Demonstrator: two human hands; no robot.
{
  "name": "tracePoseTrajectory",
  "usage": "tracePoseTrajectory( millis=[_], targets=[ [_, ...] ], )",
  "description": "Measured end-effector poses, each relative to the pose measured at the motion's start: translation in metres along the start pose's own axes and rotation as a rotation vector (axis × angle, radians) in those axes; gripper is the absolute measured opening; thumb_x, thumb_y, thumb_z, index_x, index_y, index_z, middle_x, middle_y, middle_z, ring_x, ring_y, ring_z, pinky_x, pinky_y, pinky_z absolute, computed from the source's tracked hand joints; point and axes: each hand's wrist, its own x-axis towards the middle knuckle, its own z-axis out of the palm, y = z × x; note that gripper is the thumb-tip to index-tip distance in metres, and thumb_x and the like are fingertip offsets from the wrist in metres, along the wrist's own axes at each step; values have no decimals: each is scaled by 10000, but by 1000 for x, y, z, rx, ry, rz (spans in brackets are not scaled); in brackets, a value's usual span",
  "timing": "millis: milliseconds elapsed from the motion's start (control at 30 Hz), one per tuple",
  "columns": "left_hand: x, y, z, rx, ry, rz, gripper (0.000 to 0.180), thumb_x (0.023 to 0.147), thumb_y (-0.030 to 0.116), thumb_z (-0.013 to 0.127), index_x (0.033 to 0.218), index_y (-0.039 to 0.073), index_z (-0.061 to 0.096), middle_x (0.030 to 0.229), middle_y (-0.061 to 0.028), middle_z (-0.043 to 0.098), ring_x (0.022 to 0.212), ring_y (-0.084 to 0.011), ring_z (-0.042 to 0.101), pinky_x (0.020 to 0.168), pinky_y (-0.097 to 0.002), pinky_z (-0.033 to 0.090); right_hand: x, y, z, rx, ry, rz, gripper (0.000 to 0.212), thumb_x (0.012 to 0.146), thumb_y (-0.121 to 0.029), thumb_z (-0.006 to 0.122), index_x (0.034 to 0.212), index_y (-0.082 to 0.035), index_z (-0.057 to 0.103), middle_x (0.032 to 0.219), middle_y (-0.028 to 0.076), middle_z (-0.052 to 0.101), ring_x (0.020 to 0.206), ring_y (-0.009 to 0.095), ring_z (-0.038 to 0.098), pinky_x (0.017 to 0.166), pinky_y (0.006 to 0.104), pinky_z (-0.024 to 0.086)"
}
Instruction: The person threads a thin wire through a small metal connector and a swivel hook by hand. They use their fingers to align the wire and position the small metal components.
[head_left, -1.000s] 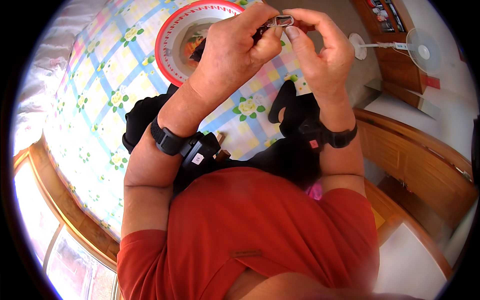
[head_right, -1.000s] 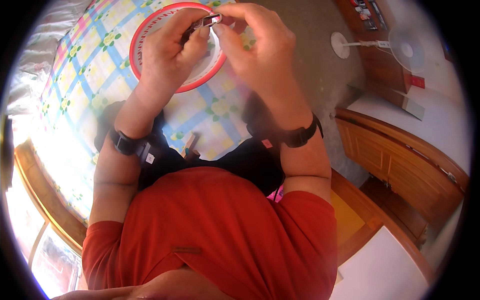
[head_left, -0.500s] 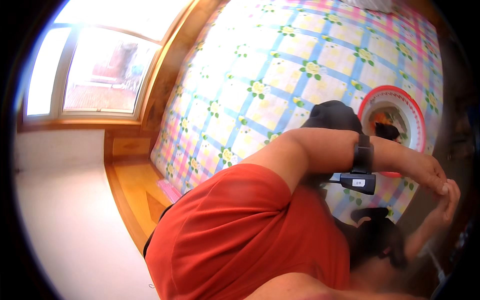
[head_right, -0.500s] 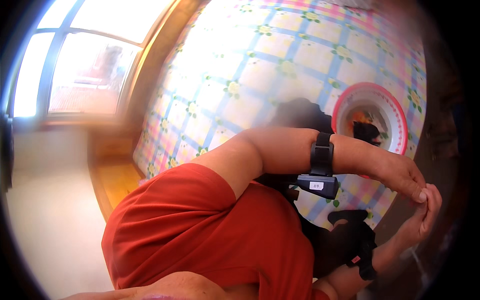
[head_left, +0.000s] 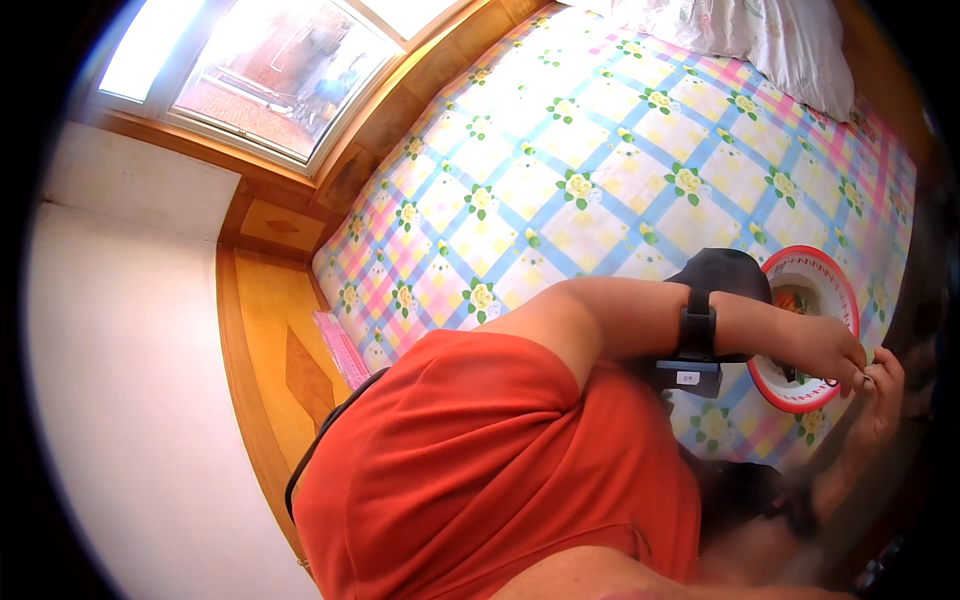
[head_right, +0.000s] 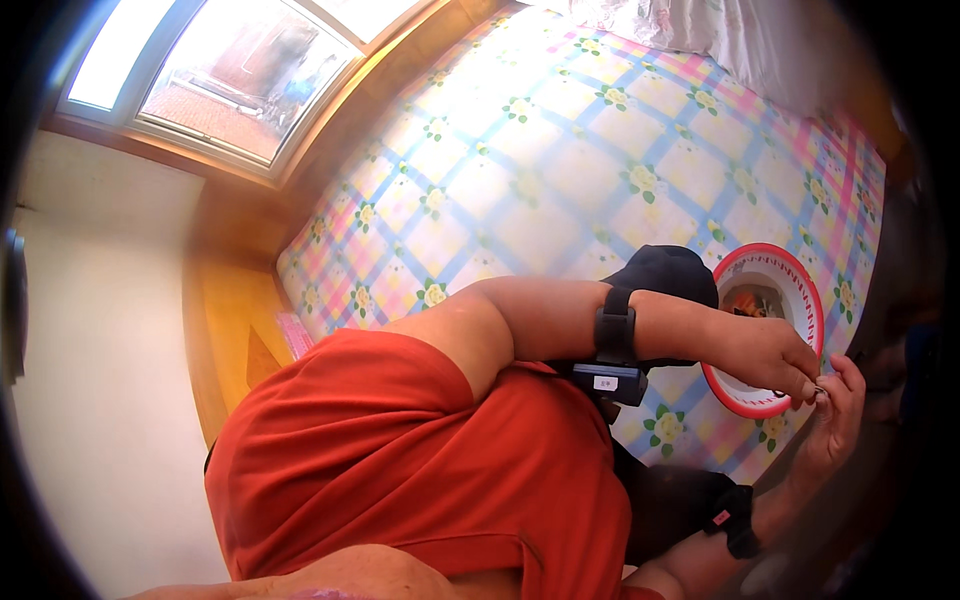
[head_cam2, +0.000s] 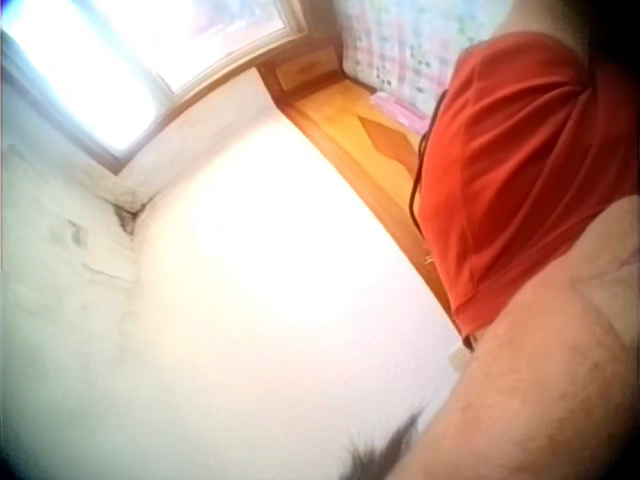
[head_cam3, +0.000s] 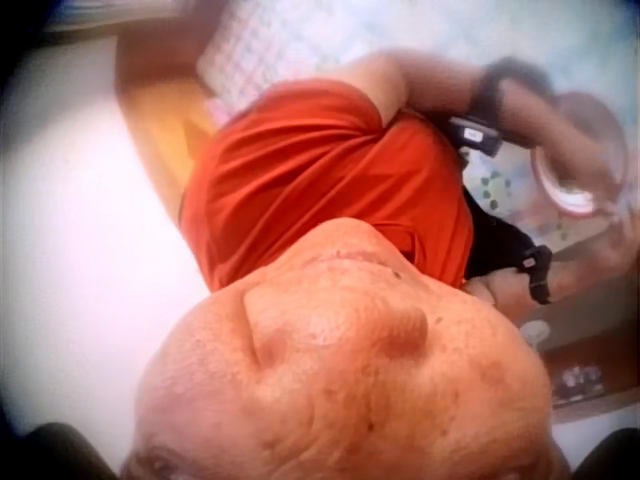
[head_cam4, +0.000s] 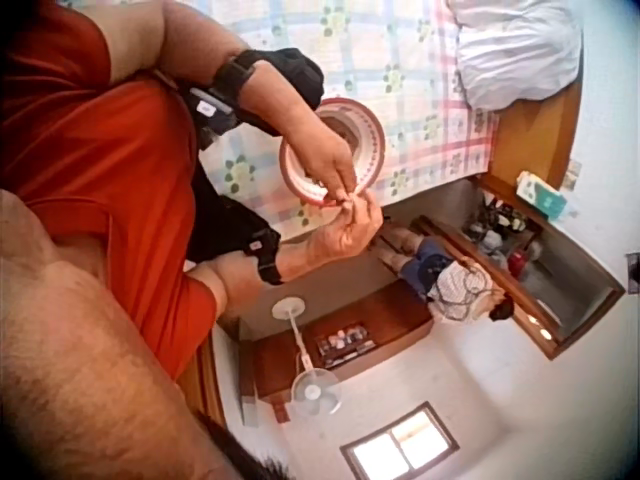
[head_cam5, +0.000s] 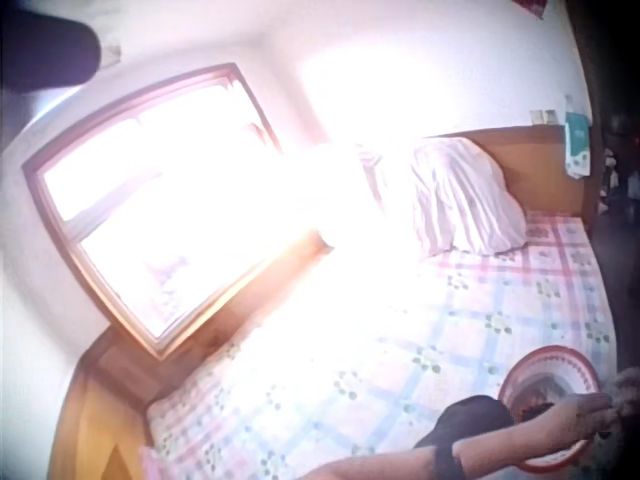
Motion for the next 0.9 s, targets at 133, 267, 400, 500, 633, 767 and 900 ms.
tracePoseTrajectory(
  millis=[133,267,400,500,633,767,900],
  targets=[
    [-14,-4,17,-471,-33,-14,253,902,206,508,984,-6,619,775,-92,652,732,-182,637,717,-319,496,-1,-15,4,78,-51,-36,117,935,-112,534,959,-13,591,1154,132,555,1001,200,544,903,307,416],
    [-17,-10,30,-636,-56,-59,225,885,174,513,973,-14,601,729,-95,619,649,-185,628,636,-297,504,-8,-20,7,60,-75,-83,105,930,-94,519,961,-16,581,1116,124,564,987,201,545,903,304,416],
    [-22,-5,32,-538,-58,-82,216,868,162,510,957,-15,595,721,-92,613,640,-184,629,606,-295,507,-22,-21,10,159,-56,0,91,918,-69,521,955,-12,582,1097,122,574,989,213,549,906,315,418],
    [-23,-6,34,-485,-48,-75,210,859,157,501,935,-16,592,724,-92,614,644,-183,634,603,-297,512,-24,-21,11,133,-38,-72,80,908,-50,531,948,-5,583,1084,125,582,991,218,552,909,324,419],
    [-23,-3,39,-491,-29,-71,196,843,136,483,904,-19,588,706,-98,613,606,-189,631,591,-298,516,-27,-21,11,125,-30,-82,78,900,-33,537,947,2,588,1078,130,589,997,221,554,914,328,420],
    [-22,-1,36,-433,-10,-71,190,832,123,477,892,-23,583,685,-107,607,562,-194,620,551,-296,511,-27,-18,10,131,-32,-57,89,901,-27,535,959,7,593,1084,139,596,1001,229,560,919,335,423],
    [-19,-3,34,-413,1,-116,195,830,114,475,911,-24,588,665,-101,589,541,-192,603,505,-298,492,-26,-12,11,123,-37,-44,102,904,-22,528,972,12,596,1093,148,604,1001,238,567,920,342,427]
  ],
)
